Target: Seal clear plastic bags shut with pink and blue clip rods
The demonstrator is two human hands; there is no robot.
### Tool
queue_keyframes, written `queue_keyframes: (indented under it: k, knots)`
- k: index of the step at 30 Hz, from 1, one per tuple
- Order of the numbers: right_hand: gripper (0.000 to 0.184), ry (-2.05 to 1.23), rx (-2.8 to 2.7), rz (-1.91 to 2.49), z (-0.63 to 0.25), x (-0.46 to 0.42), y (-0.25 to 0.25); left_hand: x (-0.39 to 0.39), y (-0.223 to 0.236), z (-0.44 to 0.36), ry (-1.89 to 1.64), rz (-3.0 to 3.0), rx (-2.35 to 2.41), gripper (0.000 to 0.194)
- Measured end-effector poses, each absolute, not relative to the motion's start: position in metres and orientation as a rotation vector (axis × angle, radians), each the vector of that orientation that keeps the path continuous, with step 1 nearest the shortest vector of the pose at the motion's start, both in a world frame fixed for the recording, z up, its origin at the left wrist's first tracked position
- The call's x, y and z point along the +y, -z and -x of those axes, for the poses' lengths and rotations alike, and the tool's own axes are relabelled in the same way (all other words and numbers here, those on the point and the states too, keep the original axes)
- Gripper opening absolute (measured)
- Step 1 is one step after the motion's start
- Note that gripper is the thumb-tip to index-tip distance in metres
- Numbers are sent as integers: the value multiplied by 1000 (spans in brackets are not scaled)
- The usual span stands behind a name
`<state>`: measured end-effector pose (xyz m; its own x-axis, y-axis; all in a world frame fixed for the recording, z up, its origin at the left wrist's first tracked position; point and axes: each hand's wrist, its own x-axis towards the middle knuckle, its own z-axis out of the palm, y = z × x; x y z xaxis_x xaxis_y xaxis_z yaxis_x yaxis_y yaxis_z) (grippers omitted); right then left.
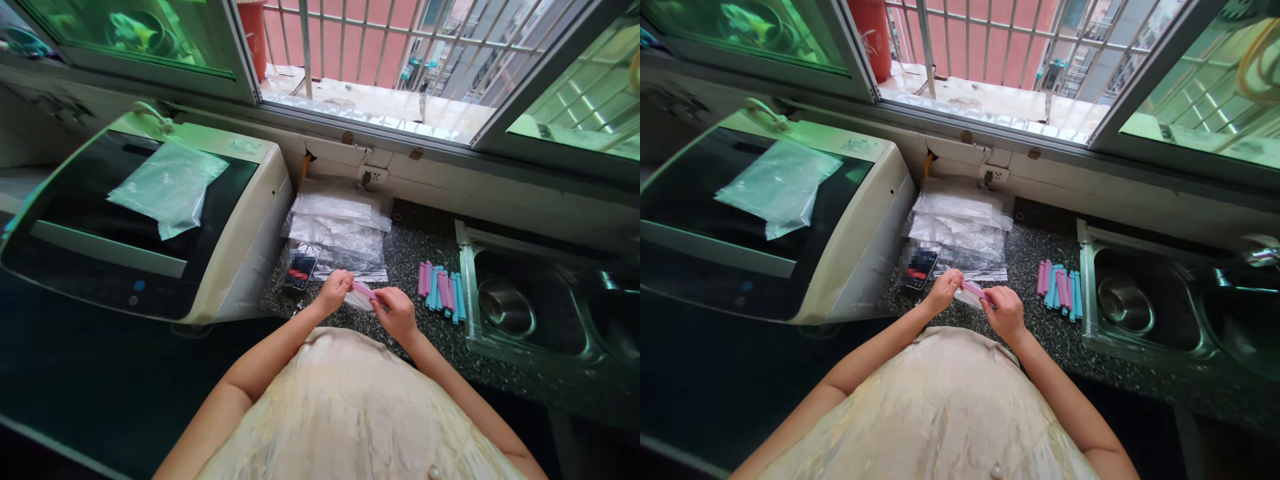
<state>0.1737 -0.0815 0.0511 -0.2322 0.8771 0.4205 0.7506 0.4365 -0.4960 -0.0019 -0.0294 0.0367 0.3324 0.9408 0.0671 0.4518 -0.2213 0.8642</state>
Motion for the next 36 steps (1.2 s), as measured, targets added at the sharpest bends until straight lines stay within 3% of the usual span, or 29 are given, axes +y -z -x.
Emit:
queue_keyframes:
  k: [13, 21, 36]
  knots:
    - [20, -143, -1985, 1349, -170, -75, -60, -15, -43, 10, -793, -1833, 1287, 41]
    - [10, -93, -2057, 1189, -163, -65, -64, -9, -50, 11, -774, -1914, 1282, 41]
    - [13, -91, -2088, 1341, -157, -67, -54, -12, -50, 5, -788, -1739, 1192, 46]
